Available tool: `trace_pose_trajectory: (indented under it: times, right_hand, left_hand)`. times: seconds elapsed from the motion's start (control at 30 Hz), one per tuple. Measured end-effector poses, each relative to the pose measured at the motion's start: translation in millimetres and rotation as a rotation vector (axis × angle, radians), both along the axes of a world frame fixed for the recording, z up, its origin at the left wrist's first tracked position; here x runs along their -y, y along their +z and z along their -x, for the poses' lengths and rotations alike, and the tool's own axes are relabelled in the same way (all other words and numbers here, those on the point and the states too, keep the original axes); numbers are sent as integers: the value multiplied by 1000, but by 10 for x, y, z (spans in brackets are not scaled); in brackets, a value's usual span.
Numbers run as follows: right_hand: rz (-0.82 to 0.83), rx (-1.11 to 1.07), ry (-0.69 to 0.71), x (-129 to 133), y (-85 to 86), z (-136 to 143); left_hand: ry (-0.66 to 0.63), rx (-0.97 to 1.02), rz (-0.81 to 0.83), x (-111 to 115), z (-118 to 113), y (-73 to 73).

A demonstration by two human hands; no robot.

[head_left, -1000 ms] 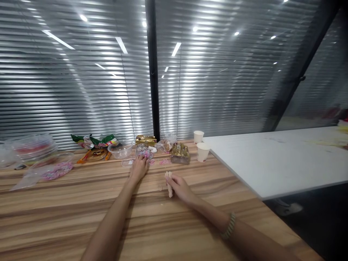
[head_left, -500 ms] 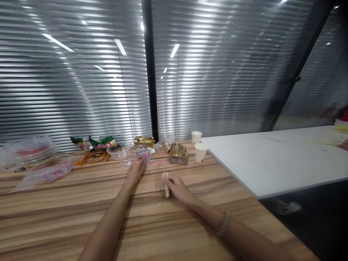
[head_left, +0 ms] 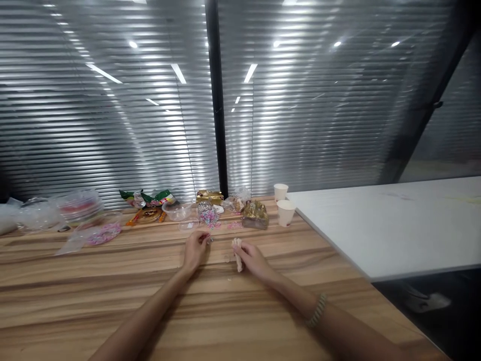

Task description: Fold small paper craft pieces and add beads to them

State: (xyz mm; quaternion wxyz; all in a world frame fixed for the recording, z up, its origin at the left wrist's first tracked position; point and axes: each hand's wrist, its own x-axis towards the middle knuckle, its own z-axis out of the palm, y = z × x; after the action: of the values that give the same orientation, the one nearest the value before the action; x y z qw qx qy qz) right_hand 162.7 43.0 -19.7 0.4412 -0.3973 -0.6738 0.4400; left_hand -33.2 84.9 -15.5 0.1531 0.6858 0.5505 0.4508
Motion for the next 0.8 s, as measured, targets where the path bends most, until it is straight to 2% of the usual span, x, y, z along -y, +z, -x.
trace_pose_trajectory:
  times: [0.07, 0.13, 0.23, 0.33, 0.47, 0.8]
  right_hand:
    - [-7, 9, -11, -7, -16, -12]
    - [-16, 18, -17, -5, -21, -24]
    - [-22, 19, -3, 11, -6, -32]
    - [-23, 21, 5, 30, 16, -31]
    - [-16, 27, 5, 36, 17, -35]
    - [-32, 56, 2, 21, -8, -44]
  left_hand:
    - [13, 75, 57, 132, -30, -24]
    - [-29, 112, 97, 254, -70, -44]
    - [-202, 196, 168, 411, -127, -33]
    - [-302, 128, 166, 511, -158, 22]
    - [-285, 23, 121, 562, -177, 90]
    - [-158, 18, 158, 583, -188, 148]
